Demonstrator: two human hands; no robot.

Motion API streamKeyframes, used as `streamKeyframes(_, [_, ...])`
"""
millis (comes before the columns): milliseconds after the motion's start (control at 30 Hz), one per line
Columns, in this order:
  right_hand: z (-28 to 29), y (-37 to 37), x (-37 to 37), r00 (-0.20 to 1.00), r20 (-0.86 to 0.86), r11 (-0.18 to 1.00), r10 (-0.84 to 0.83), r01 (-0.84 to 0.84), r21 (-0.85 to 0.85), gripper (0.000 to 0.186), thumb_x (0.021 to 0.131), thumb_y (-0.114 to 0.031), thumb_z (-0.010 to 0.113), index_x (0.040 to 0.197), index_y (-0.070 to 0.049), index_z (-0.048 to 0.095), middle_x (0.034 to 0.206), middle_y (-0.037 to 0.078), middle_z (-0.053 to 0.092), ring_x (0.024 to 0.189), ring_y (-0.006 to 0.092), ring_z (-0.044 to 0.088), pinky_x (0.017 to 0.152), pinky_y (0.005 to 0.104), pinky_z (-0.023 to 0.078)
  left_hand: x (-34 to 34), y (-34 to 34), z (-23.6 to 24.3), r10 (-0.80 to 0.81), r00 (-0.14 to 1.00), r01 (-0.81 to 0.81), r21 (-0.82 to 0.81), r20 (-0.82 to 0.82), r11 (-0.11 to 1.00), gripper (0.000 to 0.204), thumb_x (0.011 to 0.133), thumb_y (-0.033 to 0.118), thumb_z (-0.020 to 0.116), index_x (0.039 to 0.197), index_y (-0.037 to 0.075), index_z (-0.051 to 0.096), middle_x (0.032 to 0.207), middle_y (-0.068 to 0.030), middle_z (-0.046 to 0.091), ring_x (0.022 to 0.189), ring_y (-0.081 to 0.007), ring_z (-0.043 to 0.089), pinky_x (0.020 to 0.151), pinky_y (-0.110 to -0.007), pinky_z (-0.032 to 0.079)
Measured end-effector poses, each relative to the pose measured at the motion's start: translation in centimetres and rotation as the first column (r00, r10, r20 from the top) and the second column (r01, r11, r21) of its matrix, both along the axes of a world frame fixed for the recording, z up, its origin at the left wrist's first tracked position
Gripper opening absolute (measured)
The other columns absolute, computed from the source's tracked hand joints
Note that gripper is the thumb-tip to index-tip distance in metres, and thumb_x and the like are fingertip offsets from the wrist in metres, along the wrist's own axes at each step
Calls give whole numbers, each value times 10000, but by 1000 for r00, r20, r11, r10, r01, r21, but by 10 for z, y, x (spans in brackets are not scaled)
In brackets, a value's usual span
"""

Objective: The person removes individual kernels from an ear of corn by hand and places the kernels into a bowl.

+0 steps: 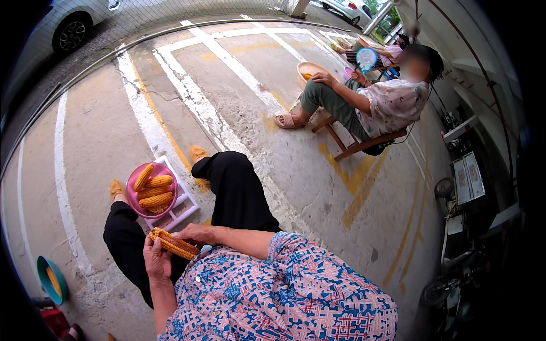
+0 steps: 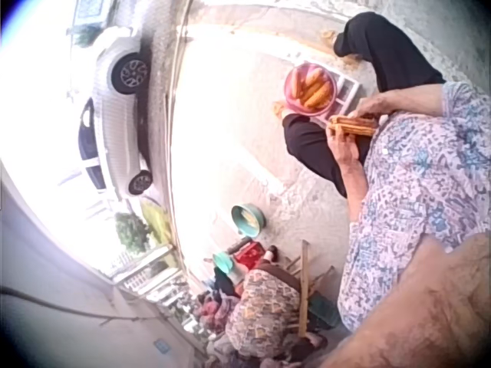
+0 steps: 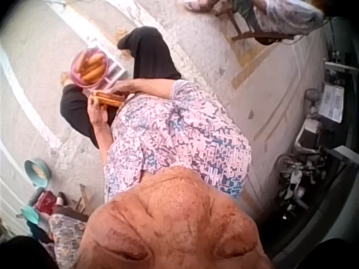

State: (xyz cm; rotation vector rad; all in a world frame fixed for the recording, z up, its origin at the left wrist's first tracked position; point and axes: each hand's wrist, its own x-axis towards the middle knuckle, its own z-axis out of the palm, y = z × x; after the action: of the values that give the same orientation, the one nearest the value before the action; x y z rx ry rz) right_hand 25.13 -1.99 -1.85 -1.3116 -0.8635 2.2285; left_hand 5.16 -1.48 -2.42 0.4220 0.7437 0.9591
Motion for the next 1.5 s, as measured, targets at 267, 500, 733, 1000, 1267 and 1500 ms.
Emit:
streamKeyframes(267, [-13,2,-2,998,-53,999,-20,17,-49,529,863,-522,602,1121,-62,642,917,52,645,781,158,632,642,272,502,0,1,-2,-17,1000,17,1,1,1000,257,944,115,539,1190,71,480,1110,-62,576,1018,-205,587,859,-414,512])
streamKeyframes(500, [-16,2,-4,980,-173,995,-103,103,-11,432,866,-393,653,1147,-64,653,994,29,652,861,125,626,710,276,505,2,-1,4,29,998,-30,-9,-53,1000,283,936,136,549,1203,75,478,1102,-70,582,1008,-211,595,839,-417,522])
streamKeyframes(733, [-22,3,-1,955,-238,985,-174,173,-25,418,949,-356,519,1277,-95,514,1095,35,635,964,125,629,823,264,506,12,6,18,27,997,-27,1,-74,1000,319,926,87,547,1236,37,490,1122,-63,579,1017,-178,592,846,-326,522])
streamKeyframes(1000, [-6,6,-1,965,-181,981,-191,179,-79,436,963,-407,498,1186,-42,582,1010,33,649,891,107,618,803,254,487,8,3,12,1,999,-6,85,51,996,397,907,92,599,1281,41,476,1210,-91,579,1077,-170,588,917,-320,498])
streamKeyframes(1267, [-6,5,-4,989,-98,992,-112,118,51,510,938,-437,527,1172,11,604,1046,78,637,922,129,595,855,253,460,8,4,5,3,1000,-5,121,18,993,432,884,60,621,1288,26,472,1207,-131,579,1078,-191,592,931,-334,498])
streamKeyframes(1500, [-9,4,-5,987,-85,988,-138,143,58,559,919,-484,536,1177,8,602,1051,86,638,937,140,591,863,268,452,8,3,10,7,1000,-6,94,-5,996,423,871,51,634,1270,23,496,1178,-105,592,1057,-178,598,913,-316,503])
